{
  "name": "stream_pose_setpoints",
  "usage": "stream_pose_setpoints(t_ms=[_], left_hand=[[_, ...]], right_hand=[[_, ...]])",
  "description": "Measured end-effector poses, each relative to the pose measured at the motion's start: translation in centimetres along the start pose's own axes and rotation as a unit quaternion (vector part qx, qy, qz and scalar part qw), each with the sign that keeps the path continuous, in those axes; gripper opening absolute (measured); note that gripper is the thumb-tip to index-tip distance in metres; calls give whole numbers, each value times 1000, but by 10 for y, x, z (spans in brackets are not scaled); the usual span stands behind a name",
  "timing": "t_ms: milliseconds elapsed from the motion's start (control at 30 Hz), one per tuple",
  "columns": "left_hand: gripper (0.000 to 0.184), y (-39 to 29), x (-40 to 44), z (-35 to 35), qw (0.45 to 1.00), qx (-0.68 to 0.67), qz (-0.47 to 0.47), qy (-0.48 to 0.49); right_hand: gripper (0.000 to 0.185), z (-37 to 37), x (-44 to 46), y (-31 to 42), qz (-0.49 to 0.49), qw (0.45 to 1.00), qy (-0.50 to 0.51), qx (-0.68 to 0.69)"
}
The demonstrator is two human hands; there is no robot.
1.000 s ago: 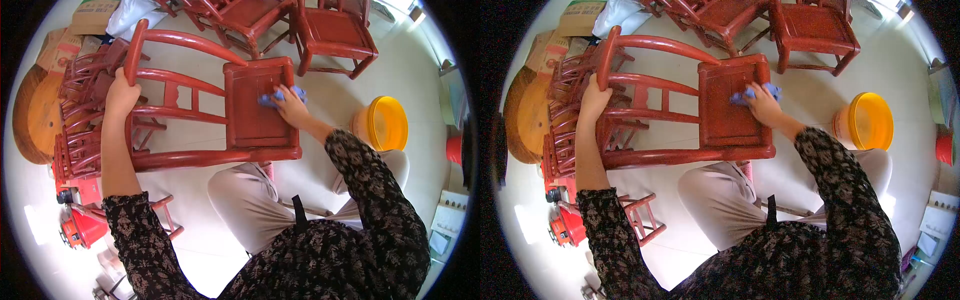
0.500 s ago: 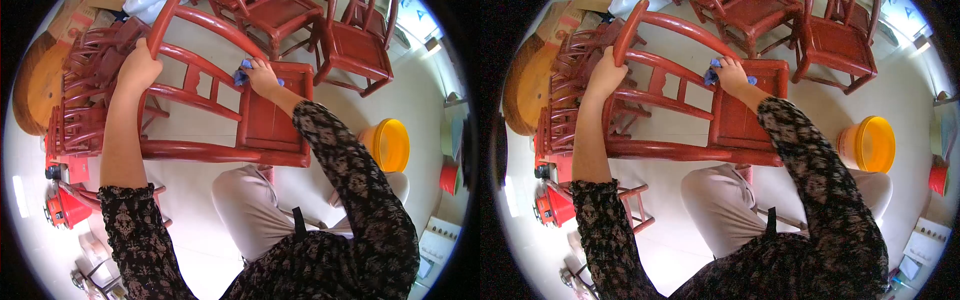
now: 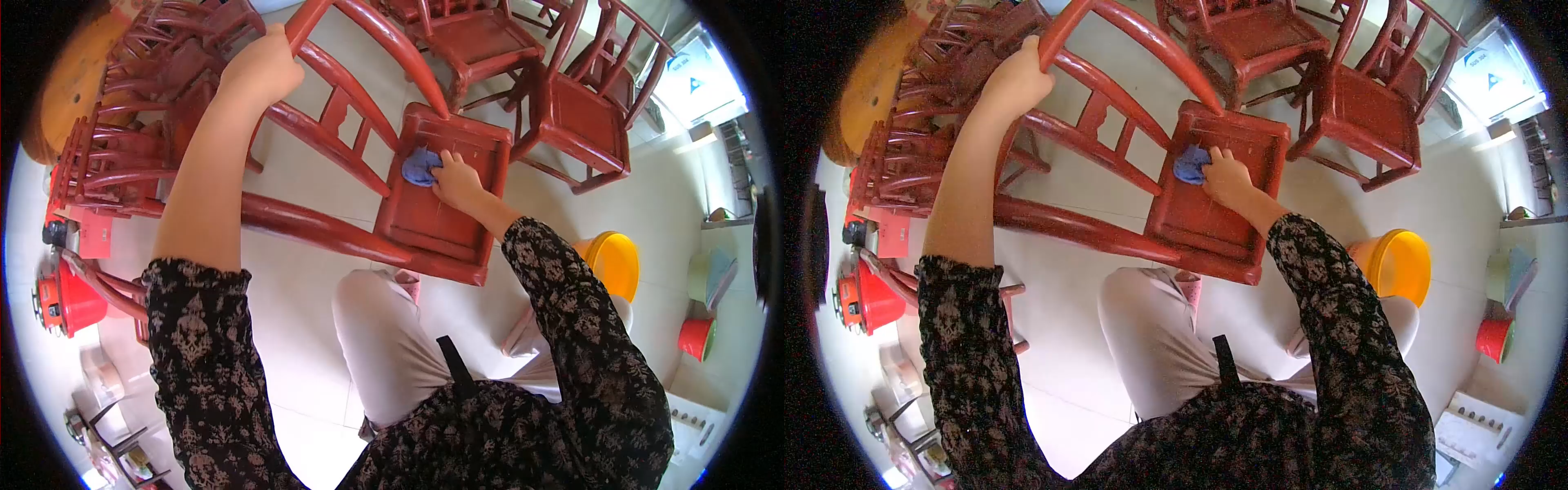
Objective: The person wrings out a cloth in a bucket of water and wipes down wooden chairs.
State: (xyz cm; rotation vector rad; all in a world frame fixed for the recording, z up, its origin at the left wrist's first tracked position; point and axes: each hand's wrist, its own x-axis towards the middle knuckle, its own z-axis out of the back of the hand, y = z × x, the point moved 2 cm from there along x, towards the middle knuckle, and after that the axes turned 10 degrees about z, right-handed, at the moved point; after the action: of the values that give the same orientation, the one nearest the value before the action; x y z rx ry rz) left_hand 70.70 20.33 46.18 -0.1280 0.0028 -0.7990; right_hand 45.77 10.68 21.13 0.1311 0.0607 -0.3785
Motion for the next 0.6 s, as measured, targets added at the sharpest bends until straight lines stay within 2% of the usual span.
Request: stream_pose_setpoints(t_ms=[67,100,167,200,233,267,300,333,367,433,467,500,567,600], left_hand=[[43,-1,1,-2,1000,21,6,3],[43,0,3,-4,1000,15,5,-1],[48,6,8,-9,999,-7,5,-50],[48,9,10,-9,999,-13,2,-49],[47,10,11,-9,998,-40,-30,-33],[45,10,16,-8,995,-66,-67,-19],[37,18,30,-18,985,-114,-113,-57],[37,22,37,-21,985,-145,-89,9],[36,21,43,-21,980,-170,-67,75],[33,20,40,-24,981,-178,-73,23],[35,18,35,-21,984,-159,-72,13],[38,14,28,-18,988,-136,-72,4],[44,2,17,-17,994,-85,-37,-53],[45,-1,18,-18,995,-78,-34,-44]], right_hand=[[24,-3,-23,-7,-24,990,42,133],[24,-1,-35,-13,-26,991,40,126],[26,-3,-66,-34,-102,914,-51,389],[26,-2,-80,-45,-44,886,-103,450],[26,4,-96,-45,-53,888,-105,445],[27,12,-115,-46,-112,796,-112,584],[28,28,-134,-48,-164,679,-124,705],[31,52,-154,-37,-195,582,-111,781],[31,56,-171,-36,-200,581,-131,778],[30,66,-195,-40,-180,769,-150,595],[30,70,-202,-44,-181,765,-166,595],[30,76,-208,-46,-125,836,-205,494],[30,78,-216,-56,-15,925,-272,265],[29,79,-221,-64,-88,921,-257,278]])
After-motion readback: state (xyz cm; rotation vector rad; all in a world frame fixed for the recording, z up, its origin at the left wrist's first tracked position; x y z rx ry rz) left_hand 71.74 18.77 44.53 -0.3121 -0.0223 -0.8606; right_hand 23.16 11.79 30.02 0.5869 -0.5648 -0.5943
